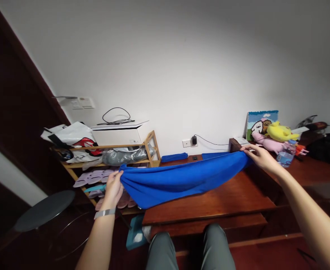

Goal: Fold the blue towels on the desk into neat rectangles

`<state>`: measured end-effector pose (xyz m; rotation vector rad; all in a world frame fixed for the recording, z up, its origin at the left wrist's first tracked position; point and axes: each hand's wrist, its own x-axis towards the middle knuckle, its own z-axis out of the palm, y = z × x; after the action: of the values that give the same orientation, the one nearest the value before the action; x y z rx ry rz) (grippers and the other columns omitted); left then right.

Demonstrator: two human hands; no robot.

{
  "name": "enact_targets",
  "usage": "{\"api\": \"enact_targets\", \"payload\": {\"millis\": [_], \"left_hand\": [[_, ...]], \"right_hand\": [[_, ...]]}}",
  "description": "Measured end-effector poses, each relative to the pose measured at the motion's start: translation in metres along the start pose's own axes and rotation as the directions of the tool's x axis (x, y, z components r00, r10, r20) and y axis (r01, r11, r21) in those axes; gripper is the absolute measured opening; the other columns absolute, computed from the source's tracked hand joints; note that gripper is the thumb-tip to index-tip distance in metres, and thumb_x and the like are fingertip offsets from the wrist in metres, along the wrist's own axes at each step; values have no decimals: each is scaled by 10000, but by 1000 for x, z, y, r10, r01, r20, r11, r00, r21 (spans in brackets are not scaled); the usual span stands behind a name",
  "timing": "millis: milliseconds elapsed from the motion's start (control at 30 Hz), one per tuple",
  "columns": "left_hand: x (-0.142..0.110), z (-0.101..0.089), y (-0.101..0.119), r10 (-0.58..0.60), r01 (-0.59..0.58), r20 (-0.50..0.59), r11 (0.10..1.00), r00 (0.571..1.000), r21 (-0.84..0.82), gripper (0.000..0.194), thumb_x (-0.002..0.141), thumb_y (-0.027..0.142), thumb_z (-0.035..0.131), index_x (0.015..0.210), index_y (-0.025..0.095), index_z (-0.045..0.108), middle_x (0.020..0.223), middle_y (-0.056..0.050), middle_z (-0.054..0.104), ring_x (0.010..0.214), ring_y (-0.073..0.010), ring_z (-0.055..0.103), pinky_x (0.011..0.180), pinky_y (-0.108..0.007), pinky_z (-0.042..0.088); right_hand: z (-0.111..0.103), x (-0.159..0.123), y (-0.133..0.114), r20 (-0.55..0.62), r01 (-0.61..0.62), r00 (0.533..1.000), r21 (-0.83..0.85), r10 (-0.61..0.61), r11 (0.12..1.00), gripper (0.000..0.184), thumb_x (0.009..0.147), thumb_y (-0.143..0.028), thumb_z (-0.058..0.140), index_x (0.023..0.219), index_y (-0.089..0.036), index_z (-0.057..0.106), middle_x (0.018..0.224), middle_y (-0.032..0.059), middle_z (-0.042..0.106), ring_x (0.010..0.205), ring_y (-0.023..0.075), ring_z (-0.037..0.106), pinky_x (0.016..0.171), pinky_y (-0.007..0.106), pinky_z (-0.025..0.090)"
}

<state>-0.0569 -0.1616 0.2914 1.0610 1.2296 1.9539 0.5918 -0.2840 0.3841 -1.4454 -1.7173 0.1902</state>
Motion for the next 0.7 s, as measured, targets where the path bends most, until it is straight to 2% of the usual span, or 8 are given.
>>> {"api": "enact_targets", "payload": {"millis": [67,133,233,333,433,567,633,700], "left_hand": [[-1,-3,5,-86,89,54,995,995,-52,554,608,508,872,966,219,562,756,53,657,654,-130,611,637,-255,479],[-4,-7,16,-119,128,110,989,987,-76,614,565,471,911,1023,236,576,821,38,686,691,-141,641,657,-255,494],[-13,-16,39,-83,92,206,995,975,-33,657,588,468,920,1129,247,620,933,-2,720,789,-171,681,711,-269,528],[-28,-28,65,-36,22,298,998,954,52,624,676,486,884,1209,245,665,1087,-50,728,890,-203,699,754,-285,549],[-38,-37,81,7,-42,279,992,960,121,508,709,487,862,1120,235,702,1055,-47,729,823,-201,690,681,-280,540],[-34,-31,75,24,-75,229,974,973,216,419,646,456,886,926,235,666,859,7,698,689,-167,643,594,-254,491],[-28,-20,63,-19,-45,256,969,967,242,417,598,438,891,859,232,638,774,27,666,668,-166,624,597,-259,482],[-24,-9,49,-52,-22,281,967,958,253,386,576,410,882,798,232,621,722,37,633,651,-161,593,595,-265,467]], "right_hand": [[-7,-6,2,-11,54,998,-16,-54,998,572,922,-751,529,1048,-223,711,1135,169,743,1083,278,683,975,369,521],[-17,-11,4,-26,116,993,-51,-118,992,542,938,-723,534,1021,-221,719,1101,130,748,1058,262,684,974,380,534],[-31,-22,9,-87,210,970,-156,-226,965,481,978,-663,503,949,-241,732,1037,99,745,1036,251,684,984,400,533],[-41,-39,14,-168,253,931,-344,-324,904,434,1017,-581,455,929,-274,749,1085,110,710,1044,243,673,972,396,520],[-47,-60,19,-231,224,897,-501,-378,836,438,1035,-533,404,1018,-294,770,1192,137,648,1085,241,652,966,399,514],[-45,-72,38,-185,222,904,-568,-386,792,510,1044,-520,339,1151,-264,768,1230,168,604,1110,250,630,960,418,513],[-38,-69,54,-124,250,916,-565,-381,786,551,1051,-495,304,1152,-230,777,1179,180,617,1033,235,639,895,396,525],[-27,-64,71,-147,200,932,-557,-333,806,532,1048,-459,325,1113,-219,795,1122,176,642,966,215,642,842,361,528]]}}
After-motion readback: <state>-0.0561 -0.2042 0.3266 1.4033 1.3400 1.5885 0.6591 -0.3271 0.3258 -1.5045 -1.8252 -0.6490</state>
